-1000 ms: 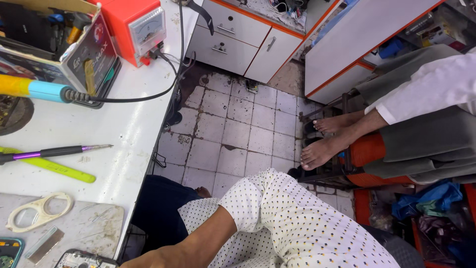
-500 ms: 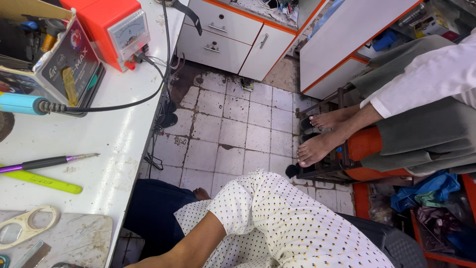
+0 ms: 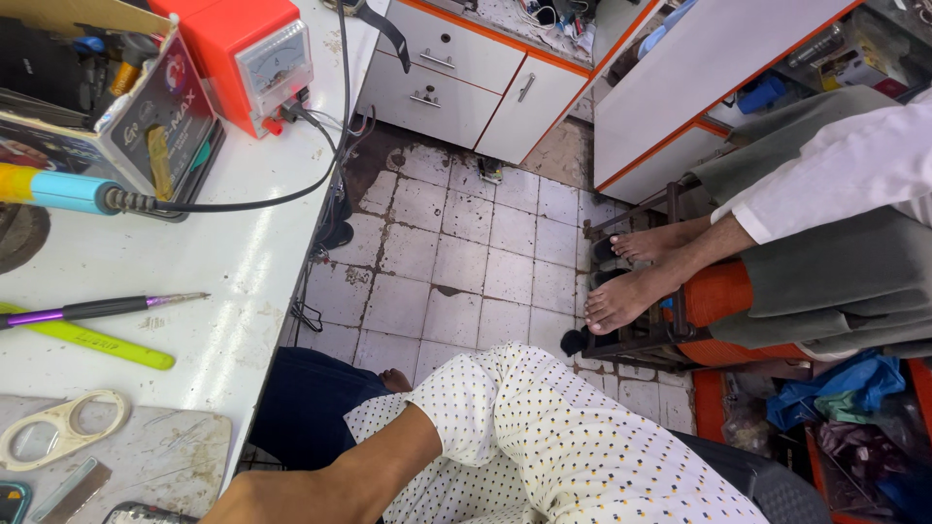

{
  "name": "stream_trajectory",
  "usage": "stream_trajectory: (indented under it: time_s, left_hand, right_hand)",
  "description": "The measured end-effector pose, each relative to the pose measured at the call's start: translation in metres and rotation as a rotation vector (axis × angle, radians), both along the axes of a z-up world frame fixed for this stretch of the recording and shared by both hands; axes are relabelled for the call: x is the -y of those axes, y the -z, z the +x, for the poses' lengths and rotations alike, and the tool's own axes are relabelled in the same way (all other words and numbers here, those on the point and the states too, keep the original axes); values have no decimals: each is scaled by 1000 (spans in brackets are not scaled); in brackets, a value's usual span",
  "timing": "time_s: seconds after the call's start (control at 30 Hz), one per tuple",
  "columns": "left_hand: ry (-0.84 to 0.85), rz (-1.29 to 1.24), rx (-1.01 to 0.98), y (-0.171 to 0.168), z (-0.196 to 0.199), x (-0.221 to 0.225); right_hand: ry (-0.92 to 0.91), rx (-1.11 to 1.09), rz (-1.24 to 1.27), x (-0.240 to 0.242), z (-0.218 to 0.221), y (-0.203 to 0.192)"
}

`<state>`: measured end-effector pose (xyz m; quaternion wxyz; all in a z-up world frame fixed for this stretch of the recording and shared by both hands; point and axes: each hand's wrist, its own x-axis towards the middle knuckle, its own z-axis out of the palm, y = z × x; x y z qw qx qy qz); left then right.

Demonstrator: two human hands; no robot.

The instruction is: The person disassembles a smartphone, removes the battery, and cleans the screen with a card and spray. They handle the phone's internal components and use tools to manipulate parts before reassembling the device.

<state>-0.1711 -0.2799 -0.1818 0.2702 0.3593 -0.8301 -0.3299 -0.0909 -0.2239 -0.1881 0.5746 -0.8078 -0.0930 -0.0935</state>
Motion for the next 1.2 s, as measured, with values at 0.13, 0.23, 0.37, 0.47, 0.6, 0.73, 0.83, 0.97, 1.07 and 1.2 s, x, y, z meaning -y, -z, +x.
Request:
stream_trajectory:
  time_s: [0.13, 0.23, 0.37, 0.47, 0.6, 0.73, 0.83, 0.97, 1.07, 1.2]
  left_hand:
    - [-14, -3, 6, -2, 2, 3]
    - [-22, 16, -24, -17, 9, -2]
    - [-274, 11, -101, -31, 51, -53]
    - [-727, 2, -50, -22, 93, -96]
    - [-1436, -41, 102, -33, 133, -142]
    - [-1732, -161, 129, -80, 169, -204]
    - [-1802, -226, 60, -113, 169, -270]
    - [-1892, -250, -186, -127, 136, -293]
    - [-1886, -229, -207, -145, 139, -283]
    - [-1904, -221, -156, -178, 149, -272]
  right_hand:
    - [111, 135, 32, 16, -4, -39]
    - [174, 145, 396, 17, -7, -67]
    - [238, -33, 845, 25, -7, -93]
    - [289, 15, 862, 48, -6, -106]
    - [475, 104, 100, 79, 9, -131]
    - [480, 154, -46, 96, 47, -152]
    - [466, -150, 412, 104, 70, -155]
    - [330, 241, 743, 108, 67, -138]
    - [354, 275, 658, 112, 59, -130]
    - [585, 522, 430, 111, 56, -118]
